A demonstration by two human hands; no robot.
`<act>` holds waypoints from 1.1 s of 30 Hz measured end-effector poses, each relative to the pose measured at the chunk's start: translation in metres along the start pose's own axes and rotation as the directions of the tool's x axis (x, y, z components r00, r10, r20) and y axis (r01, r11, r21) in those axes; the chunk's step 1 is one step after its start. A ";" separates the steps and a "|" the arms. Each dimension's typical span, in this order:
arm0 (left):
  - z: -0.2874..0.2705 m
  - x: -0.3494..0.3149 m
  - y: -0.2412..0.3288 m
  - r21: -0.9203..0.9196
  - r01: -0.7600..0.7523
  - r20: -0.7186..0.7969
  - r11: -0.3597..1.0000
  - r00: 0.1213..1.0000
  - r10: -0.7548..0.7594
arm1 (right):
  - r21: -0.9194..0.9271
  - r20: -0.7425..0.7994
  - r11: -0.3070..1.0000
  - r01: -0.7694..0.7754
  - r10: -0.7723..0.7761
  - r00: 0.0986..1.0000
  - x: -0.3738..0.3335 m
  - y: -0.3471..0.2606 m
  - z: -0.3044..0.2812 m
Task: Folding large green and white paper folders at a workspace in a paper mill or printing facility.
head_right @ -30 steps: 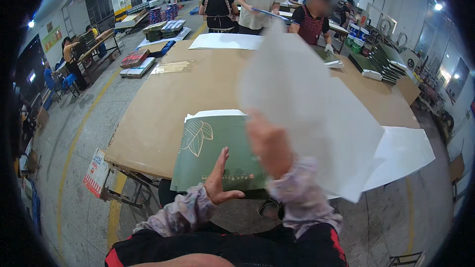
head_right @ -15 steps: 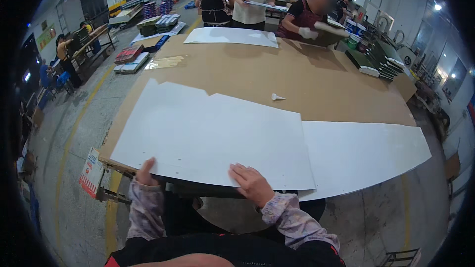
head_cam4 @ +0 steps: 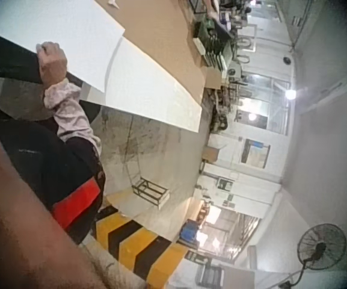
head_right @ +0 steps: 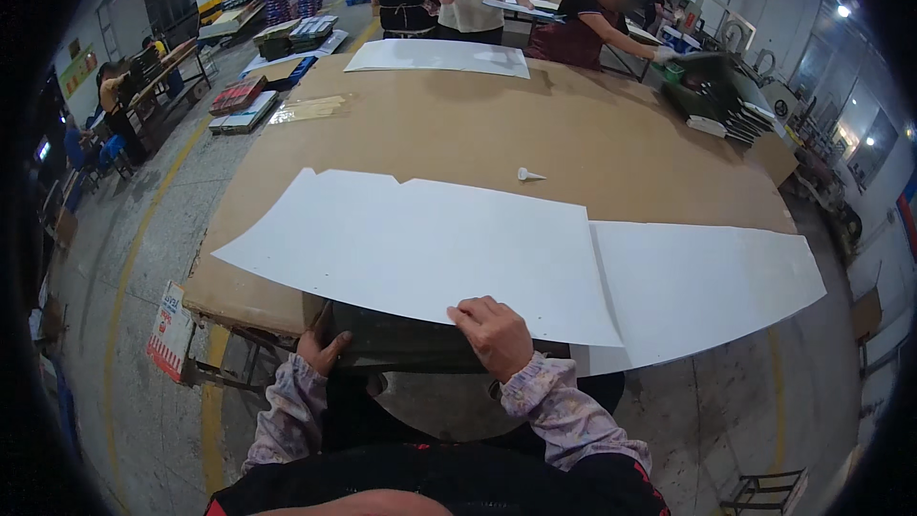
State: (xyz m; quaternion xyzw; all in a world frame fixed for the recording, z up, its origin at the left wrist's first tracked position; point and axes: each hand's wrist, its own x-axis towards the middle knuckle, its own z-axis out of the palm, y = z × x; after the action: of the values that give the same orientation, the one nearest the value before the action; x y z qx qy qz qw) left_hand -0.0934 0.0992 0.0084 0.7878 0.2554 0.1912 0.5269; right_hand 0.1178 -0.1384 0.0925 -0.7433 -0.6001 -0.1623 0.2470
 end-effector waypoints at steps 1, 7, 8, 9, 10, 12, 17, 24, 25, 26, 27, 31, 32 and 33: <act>0.003 -0.003 0.005 0.134 0.035 -0.083 0.990 0.996 -0.024 | -0.001 0.003 1.000 -0.002 0.002 1.000 -0.001 -0.003 0.002; 0.015 -0.037 0.054 0.737 -0.338 -0.337 0.585 0.567 0.752 | 0.033 0.044 0.998 0.060 -0.061 0.997 -0.011 -0.004 0.016; 0.014 -0.035 0.068 0.788 -0.371 -0.197 0.492 0.605 0.772 | 0.034 0.050 0.998 0.050 -0.052 0.997 -0.011 -0.007 0.015; 0.014 -0.031 0.081 0.823 -0.409 -0.055 0.395 0.634 0.771 | 0.035 0.087 0.996 0.083 -0.086 0.993 -0.010 -0.009 0.016; 0.014 -0.021 0.093 0.801 -0.453 0.059 0.391 0.710 0.702 | 0.036 0.123 0.993 0.115 -0.119 0.985 -0.011 -0.010 0.016; 0.003 -0.010 0.071 0.737 -0.577 0.246 0.350 0.713 0.657 | 0.088 0.124 0.987 0.135 -0.145 0.982 -0.011 -0.015 0.016; 0.008 -0.005 0.050 0.677 -0.653 0.364 0.339 0.698 0.617 | 0.134 0.138 0.989 0.062 -0.081 0.987 -0.025 -0.010 0.024; 0.008 0.008 0.042 0.598 -0.697 0.439 0.396 0.698 0.566 | -0.004 0.072 0.994 -0.109 0.109 0.991 -0.032 -0.009 0.019; 0.009 0.009 0.042 0.570 -0.719 0.473 0.398 0.683 0.557 | 0.010 0.083 0.997 -0.073 0.072 0.994 -0.034 -0.005 0.022; 0.010 0.010 0.043 0.568 -0.719 0.475 0.400 0.683 0.555 | 0.011 0.085 0.997 -0.076 0.075 0.994 -0.035 -0.001 0.025; 0.012 0.009 0.044 0.577 -0.724 0.450 0.378 0.668 0.593 | 0.036 0.114 0.997 -0.064 0.059 0.992 -0.035 0.003 0.027; 0.014 0.007 0.043 0.575 -0.708 0.413 0.410 0.684 0.601 | 0.052 0.242 0.999 -0.013 0.000 0.970 -0.023 0.011 0.027; 0.015 0.008 0.041 0.572 -0.708 0.416 0.414 0.685 0.598 | 0.053 0.246 0.998 -0.018 0.004 0.969 -0.023 0.013 0.032; 0.017 0.010 0.038 0.578 -0.672 0.402 0.462 0.728 0.556 | 0.053 0.281 0.997 -0.058 0.041 0.959 -0.024 0.018 0.039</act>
State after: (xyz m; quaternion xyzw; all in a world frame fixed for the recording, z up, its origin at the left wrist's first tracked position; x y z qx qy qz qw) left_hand -0.0687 0.0809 0.0377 0.9742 -0.0365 0.1960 0.1061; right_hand 0.1274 -0.1388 0.0438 -0.7657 -0.6148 -0.0315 0.1862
